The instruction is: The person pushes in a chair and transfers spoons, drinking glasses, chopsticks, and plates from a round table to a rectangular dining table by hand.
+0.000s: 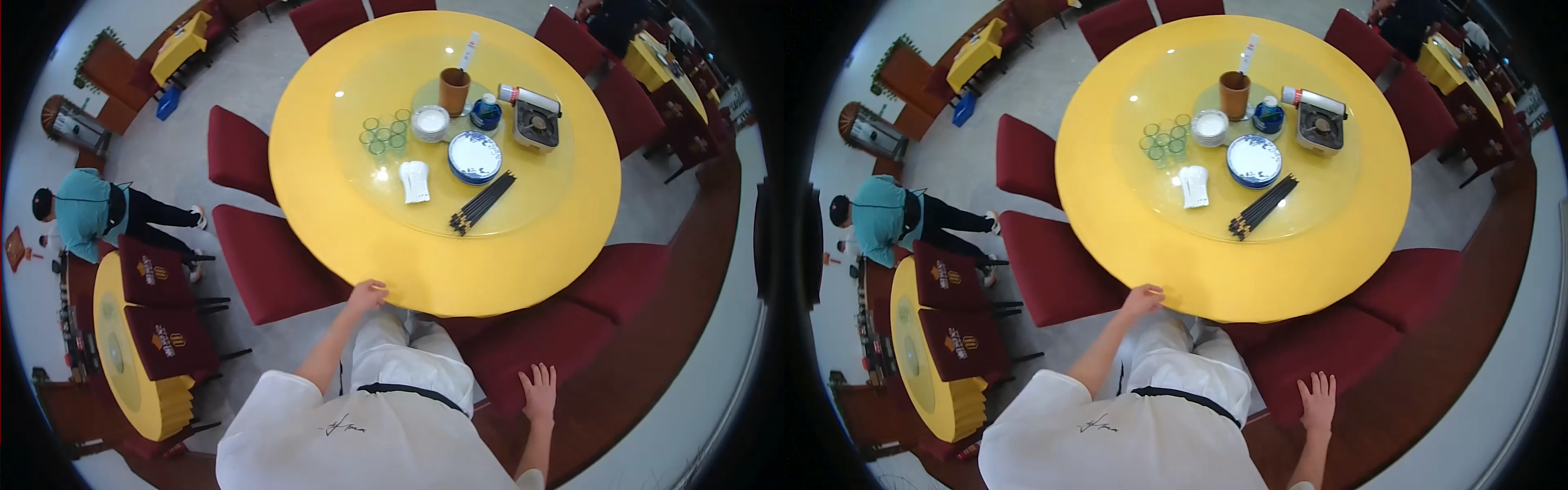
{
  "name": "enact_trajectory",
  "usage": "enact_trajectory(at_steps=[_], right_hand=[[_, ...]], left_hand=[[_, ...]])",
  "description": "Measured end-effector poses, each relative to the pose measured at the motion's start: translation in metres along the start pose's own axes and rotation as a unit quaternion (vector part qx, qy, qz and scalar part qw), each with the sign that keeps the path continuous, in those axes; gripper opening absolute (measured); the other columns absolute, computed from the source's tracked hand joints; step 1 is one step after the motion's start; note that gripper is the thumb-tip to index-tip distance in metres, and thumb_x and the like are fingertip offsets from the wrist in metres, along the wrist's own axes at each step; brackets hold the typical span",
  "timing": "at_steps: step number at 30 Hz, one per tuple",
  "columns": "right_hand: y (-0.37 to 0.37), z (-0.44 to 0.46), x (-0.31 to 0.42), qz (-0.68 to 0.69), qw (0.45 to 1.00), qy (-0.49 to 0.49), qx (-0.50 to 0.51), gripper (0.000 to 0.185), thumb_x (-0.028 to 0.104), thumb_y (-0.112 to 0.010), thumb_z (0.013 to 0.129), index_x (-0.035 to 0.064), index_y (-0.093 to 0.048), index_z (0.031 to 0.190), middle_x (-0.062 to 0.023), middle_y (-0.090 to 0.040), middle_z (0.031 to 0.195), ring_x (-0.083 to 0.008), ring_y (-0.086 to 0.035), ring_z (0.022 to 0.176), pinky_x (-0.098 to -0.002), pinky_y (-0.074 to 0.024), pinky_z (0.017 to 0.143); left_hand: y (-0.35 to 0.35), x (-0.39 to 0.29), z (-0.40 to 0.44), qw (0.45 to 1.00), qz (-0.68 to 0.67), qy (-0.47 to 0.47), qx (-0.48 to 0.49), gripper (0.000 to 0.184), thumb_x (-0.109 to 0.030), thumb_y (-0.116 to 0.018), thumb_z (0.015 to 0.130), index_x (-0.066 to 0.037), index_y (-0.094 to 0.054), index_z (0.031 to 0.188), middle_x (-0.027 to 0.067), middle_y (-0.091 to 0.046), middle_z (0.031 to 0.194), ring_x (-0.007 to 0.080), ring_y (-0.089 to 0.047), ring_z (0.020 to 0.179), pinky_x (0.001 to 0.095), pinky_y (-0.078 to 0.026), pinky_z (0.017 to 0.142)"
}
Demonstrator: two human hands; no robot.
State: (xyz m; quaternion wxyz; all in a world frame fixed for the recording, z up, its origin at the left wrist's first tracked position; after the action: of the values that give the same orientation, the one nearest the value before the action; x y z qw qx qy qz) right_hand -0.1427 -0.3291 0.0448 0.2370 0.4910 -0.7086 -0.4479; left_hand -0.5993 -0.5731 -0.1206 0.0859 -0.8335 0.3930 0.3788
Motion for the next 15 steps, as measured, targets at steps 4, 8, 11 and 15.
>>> enact_trajectory(at_steps=[4, 8, 11, 15], right_hand=[[-0.007, 0.017, 0.011, -0.018, 0.991, -0.115, 0.072, 0.085, 0.019, -0.084, 0.056, 0.0227, -0.051, 0.135, -0.0125, -0.042, 0.146, -0.0305, -0.026, 0.143, -0.0521, -0.01, 0.121], [0.0, 0.072, 0.018, 0.171, 0.93, -0.244, 0.215, 0.061, 0.018, -0.075, 0.072, 0.0146, -0.056, 0.13, -0.0183, -0.05, 0.139, -0.0321, -0.04, 0.135, -0.0524, -0.026, 0.115], [0.07, 0.151, 0.046, 0.483, 0.851, -0.205, 0.031, 0.021, 0.004, -0.051, 0.094, -0.0011, -0.06, 0.112, -0.0177, -0.065, 0.073, -0.0233, -0.068, 0.056, -0.0315, -0.0495, 0.039], [0.111, 0.273, 0.082, 0.4, 0.907, -0.072, -0.109, 0.016, 0.006, -0.053, 0.095, -0.0007, -0.064, 0.104, -0.0154, -0.061, 0.065, -0.0259, -0.065, 0.056, -0.0338, -0.0495, 0.054]], left_hand=[[0.006, -0.053, 0.048, 0.999, -0.035, -0.041, -0.003, 0.03, -0.021, -0.074, 0.084, 0.0, -0.064, 0.102, 0.0056, -0.066, 0.08, 0.0126, -0.063, 0.068, 0.0276, -0.052, 0.057], [0.01, -0.084, 0.111, 0.997, -0.026, -0.078, 0.011, 0.025, -0.021, -0.072, 0.085, 0.0, -0.064, 0.096, 0.0055, -0.065, 0.082, 0.0126, -0.063, 0.07, 0.0269, -0.052, 0.059], [0.014, -0.114, 0.126, 0.987, -0.147, -0.056, 0.02, 0.02, -0.018, -0.068, 0.088, 0.0, -0.064, 0.098, 0.0068, -0.065, 0.089, 0.014, -0.065, 0.076, 0.0275, -0.055, 0.064], [0.03, -0.123, 0.146, 0.97, -0.232, 0.005, 0.067, 0.029, -0.019, -0.065, 0.091, 0.001, -0.061, 0.113, 0.0088, -0.065, 0.102, 0.0186, -0.066, 0.093, 0.0308, -0.056, 0.08]])
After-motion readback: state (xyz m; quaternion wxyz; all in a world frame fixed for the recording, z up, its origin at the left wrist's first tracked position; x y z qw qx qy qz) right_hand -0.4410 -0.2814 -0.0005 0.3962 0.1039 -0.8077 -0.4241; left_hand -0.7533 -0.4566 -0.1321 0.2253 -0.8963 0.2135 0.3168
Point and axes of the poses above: each hand's wrist, its own z-axis towards the middle knuckle, its own y-axis out of the back of the hand, x = y × z, the point moved 4 cm from there along z, towards the middle knuckle
